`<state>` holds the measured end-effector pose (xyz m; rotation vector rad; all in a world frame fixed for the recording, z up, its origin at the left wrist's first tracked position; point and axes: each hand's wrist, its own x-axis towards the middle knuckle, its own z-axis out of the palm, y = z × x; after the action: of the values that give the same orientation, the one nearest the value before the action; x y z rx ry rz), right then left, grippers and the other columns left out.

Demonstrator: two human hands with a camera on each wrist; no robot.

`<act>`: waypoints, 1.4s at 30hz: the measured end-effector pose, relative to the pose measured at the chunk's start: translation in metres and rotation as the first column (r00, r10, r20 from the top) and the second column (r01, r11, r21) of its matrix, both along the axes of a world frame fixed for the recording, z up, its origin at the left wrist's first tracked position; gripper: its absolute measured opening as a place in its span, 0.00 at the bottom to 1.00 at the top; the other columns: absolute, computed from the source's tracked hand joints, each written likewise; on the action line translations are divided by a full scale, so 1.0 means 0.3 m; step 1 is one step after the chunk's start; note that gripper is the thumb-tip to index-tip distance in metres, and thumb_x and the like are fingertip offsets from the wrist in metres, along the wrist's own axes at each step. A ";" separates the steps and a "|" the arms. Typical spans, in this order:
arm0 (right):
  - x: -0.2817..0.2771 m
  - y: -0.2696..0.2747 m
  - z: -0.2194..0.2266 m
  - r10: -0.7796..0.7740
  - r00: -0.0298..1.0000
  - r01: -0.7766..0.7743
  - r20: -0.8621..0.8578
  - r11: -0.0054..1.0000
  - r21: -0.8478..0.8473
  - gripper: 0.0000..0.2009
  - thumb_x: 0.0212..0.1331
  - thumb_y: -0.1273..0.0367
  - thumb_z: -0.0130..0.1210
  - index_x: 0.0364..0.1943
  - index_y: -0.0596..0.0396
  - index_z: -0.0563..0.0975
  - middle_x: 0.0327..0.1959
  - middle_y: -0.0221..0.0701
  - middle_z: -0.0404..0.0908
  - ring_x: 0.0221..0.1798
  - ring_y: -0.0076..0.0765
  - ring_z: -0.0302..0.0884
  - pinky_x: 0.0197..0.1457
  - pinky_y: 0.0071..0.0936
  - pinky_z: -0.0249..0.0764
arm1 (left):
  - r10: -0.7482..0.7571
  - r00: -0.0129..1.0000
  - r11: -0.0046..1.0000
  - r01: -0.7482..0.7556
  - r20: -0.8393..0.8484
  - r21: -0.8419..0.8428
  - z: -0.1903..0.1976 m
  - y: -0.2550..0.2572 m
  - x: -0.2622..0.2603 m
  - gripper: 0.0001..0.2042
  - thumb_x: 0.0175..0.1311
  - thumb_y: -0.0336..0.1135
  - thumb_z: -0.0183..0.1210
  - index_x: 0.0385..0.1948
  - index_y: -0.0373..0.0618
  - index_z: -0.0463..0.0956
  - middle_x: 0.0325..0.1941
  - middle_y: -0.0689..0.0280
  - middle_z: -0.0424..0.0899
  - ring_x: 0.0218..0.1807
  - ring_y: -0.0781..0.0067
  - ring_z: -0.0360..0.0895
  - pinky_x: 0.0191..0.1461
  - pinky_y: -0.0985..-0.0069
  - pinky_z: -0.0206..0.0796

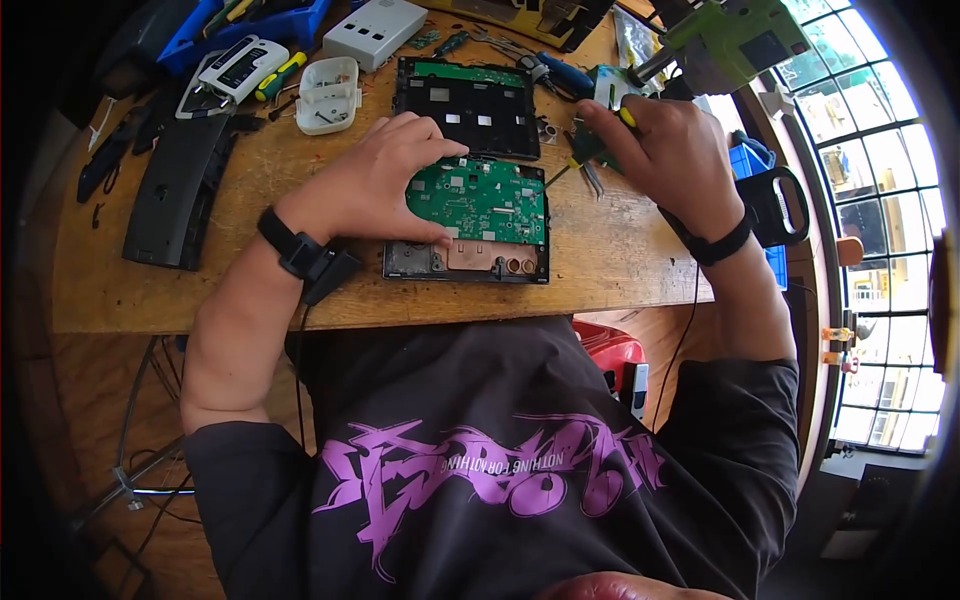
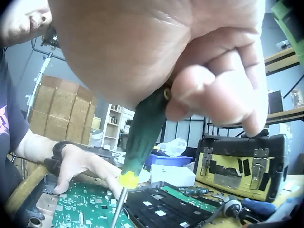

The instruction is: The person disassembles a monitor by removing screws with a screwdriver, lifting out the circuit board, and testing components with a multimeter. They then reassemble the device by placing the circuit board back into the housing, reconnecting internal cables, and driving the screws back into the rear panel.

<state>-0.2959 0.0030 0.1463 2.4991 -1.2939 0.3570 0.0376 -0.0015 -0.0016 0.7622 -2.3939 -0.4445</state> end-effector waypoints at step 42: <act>-0.004 -0.069 -0.316 -0.298 -0.023 -0.892 0.954 0.438 0.116 0.23 0.90 0.47 0.45 0.40 0.52 0.71 0.35 0.32 0.72 0.34 0.32 0.68 0.42 0.32 0.72 | 0.050 0.992 0.983 -0.069 0.112 0.168 0.055 0.011 -0.043 0.49 0.36 0.35 0.89 0.72 0.46 0.82 0.60 0.60 0.82 0.66 0.53 0.79 0.73 0.61 0.73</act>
<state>-0.2970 -0.0177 0.0513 3.4212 -0.9177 2.8399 0.0247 0.0018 0.0150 0.9535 -2.4468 -0.6057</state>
